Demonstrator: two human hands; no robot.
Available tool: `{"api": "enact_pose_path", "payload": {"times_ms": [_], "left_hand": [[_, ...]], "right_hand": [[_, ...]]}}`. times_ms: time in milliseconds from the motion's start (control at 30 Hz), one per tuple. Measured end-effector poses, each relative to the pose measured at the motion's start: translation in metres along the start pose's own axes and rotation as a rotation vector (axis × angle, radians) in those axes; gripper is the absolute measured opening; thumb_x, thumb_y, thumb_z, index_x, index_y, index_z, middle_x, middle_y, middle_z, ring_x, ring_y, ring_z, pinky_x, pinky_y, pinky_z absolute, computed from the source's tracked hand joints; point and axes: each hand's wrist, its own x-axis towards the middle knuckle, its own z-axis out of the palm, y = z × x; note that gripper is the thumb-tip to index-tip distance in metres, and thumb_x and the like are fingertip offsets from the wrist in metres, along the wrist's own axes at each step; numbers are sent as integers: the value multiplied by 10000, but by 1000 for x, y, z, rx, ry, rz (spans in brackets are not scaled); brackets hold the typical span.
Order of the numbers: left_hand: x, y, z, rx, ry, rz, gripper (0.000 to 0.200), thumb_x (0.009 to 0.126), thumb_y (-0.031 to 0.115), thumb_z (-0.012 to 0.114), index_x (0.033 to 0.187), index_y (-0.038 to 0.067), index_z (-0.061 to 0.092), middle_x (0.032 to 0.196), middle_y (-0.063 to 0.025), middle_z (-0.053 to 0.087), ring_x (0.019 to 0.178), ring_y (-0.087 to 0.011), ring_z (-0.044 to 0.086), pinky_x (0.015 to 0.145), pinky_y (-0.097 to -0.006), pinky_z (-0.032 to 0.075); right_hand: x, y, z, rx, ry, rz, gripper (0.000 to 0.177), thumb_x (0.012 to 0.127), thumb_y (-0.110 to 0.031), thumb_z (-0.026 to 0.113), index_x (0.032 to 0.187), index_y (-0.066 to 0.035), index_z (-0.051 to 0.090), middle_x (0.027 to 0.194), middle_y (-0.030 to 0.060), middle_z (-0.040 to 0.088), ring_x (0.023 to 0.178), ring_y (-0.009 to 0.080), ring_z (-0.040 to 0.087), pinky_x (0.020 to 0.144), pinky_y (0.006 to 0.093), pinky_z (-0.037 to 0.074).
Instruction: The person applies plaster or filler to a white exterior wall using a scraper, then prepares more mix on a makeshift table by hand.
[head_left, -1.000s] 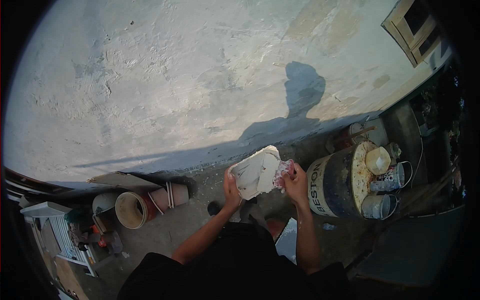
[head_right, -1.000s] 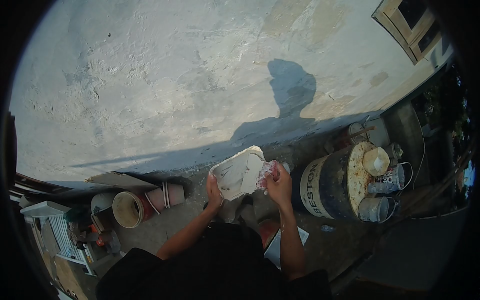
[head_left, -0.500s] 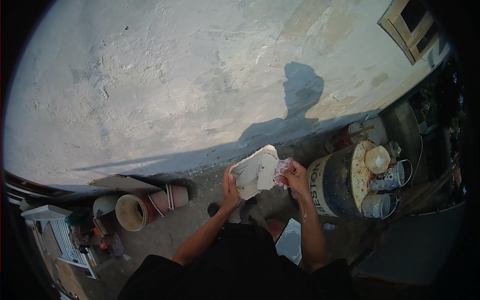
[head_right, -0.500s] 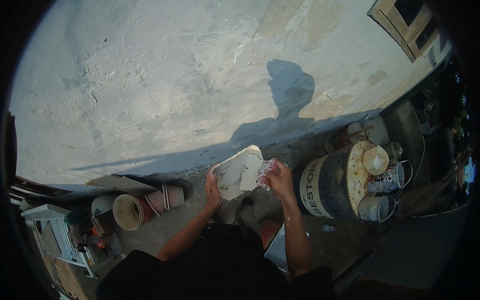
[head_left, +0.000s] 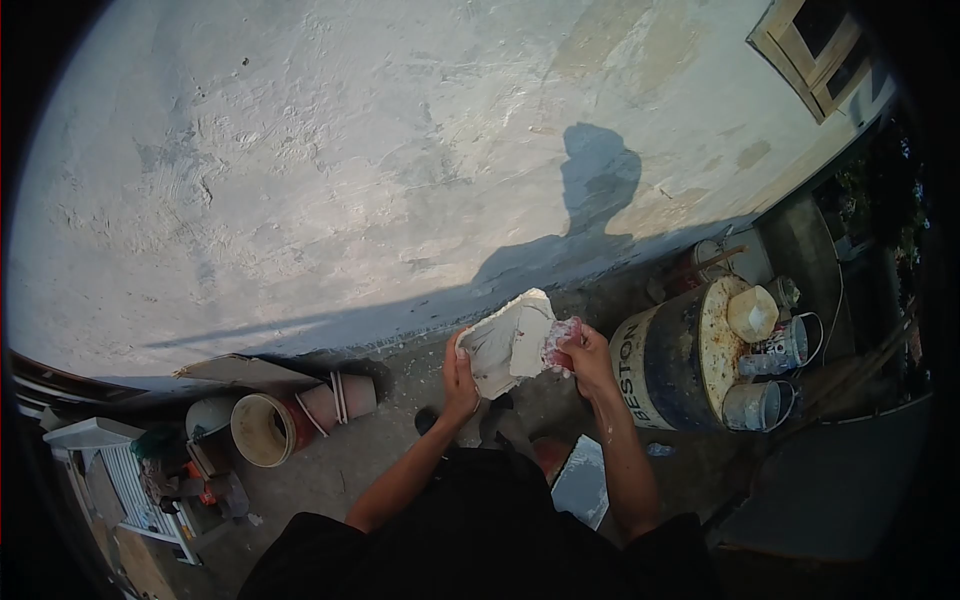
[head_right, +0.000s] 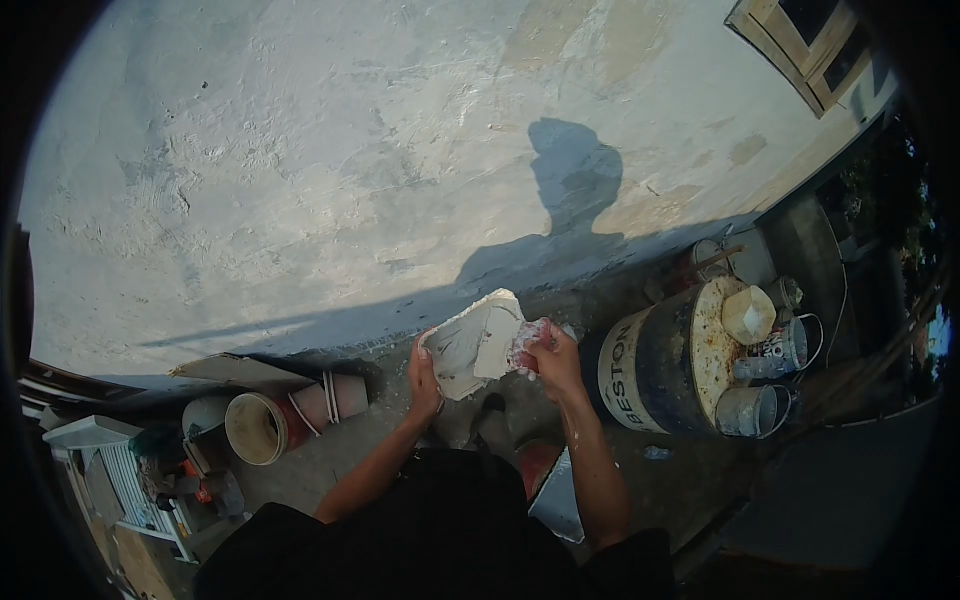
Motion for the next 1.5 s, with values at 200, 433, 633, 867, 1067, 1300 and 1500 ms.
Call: {"api": "enact_pose_path", "payload": {"times_ms": [200,433,633,867,1067,1300,1500], "left_hand": [[-3,9,1,-75,-7,-73,414,1061,259,274,1324,-15,439,1216,-130,542,1137,-183,510,993,-322,394],[-7,-8,0,-186,37,-166,420,1064,283,287,1304,-18,454,1191,-117,557,1098,-168,528,968,-308,411],[-6,-22,-7,-153,24,-203,416,1063,282,297,1255,-26,500,1173,-112,565,1093,-159,523,954,-304,412],[-3,-14,0,-220,8,-249,395,1062,290,320,1193,-16,532,1082,-69,579,1010,-126,525,923,-294,418],[-3,-12,0,-258,-22,-289,389,1063,301,323,1148,-2,553,1059,-50,576,987,-108,521,895,-276,423],[-1,-14,-10,-271,-7,-304,396,1062,318,334,1129,1,562,1045,-48,582,963,-107,527,885,-280,428],[0,-6,-10,-319,13,-326,405,1061,320,333,1132,-8,559,1068,-61,586,982,-109,526,899,-278,424]], "right_hand": [[-5,6,12,-93,-32,-5,249,866,41,591,1115,46,595,942,88,668,779,133,654,668,267,538],[-16,-18,32,-594,-23,-326,272,823,-52,651,1077,38,618,800,125,653,695,176,623,660,322,495],[-22,-80,24,-929,-114,-443,247,808,-91,651,1031,9,611,728,223,598,628,358,583,609,376,462],[-11,-87,29,-1012,-300,-548,265,816,-89,650,1067,-14,614,758,245,598,712,432,595,596,388,459],[-13,-86,50,-1141,-405,-623,245,831,-80,631,1072,-35,626,801,232,628,767,424,620,636,432,478],[1,-80,56,-1187,-714,-903,233,806,-50,634,1037,-81,646,777,182,649,779,379,634,670,444,502],[6,-81,52,-1353,-863,-894,200,798,-51,628,996,-75,627,743,184,624,749,385,621,664,458,495]]}}
